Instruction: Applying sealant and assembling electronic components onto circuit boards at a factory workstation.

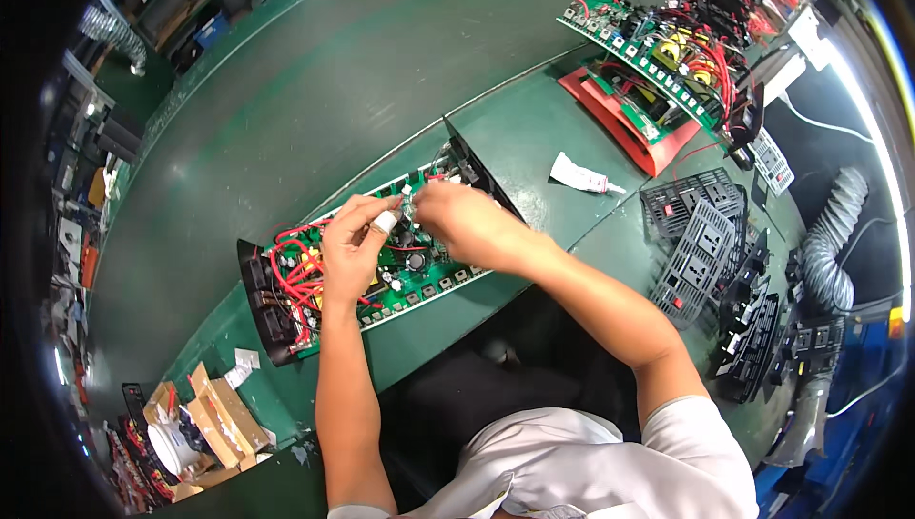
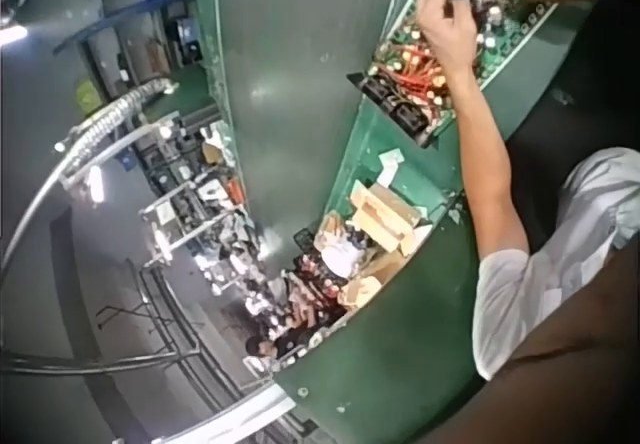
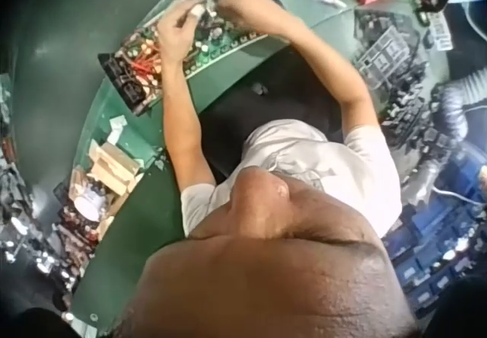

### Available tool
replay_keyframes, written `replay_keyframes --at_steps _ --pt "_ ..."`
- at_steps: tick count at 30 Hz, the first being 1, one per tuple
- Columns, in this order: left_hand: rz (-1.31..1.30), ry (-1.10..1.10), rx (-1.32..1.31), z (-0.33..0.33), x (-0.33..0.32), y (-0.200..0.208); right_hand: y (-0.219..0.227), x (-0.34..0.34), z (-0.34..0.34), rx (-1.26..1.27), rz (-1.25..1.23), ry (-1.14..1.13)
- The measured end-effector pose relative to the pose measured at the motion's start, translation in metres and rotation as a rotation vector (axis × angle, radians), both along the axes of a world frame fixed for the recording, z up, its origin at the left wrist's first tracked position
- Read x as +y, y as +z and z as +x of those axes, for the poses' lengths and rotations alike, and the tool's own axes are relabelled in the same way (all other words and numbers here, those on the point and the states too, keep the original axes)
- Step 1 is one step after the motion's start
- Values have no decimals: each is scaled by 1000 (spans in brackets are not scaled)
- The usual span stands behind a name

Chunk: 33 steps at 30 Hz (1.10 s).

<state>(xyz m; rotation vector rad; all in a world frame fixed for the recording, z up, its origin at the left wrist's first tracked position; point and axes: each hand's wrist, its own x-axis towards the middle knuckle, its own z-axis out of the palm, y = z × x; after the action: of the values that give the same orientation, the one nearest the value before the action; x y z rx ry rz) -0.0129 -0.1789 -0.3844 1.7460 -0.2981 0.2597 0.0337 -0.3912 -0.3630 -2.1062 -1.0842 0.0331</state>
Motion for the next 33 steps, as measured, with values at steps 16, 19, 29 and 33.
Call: replay_keyframes --at_steps 16,19,29,33 --pt "545 89 -286 -7 -22 23 19 -9 -5 271 -36 -51" --pt "534 174 -375 -8 -25 22 13 -8 -2 327 87 -35" --pt "494 159 -301 -10 -26 18 4 -5 13 1032 546 -133" --pt "519 117 -361 -6 -26 17 2 -1 12 1034 556 -148"
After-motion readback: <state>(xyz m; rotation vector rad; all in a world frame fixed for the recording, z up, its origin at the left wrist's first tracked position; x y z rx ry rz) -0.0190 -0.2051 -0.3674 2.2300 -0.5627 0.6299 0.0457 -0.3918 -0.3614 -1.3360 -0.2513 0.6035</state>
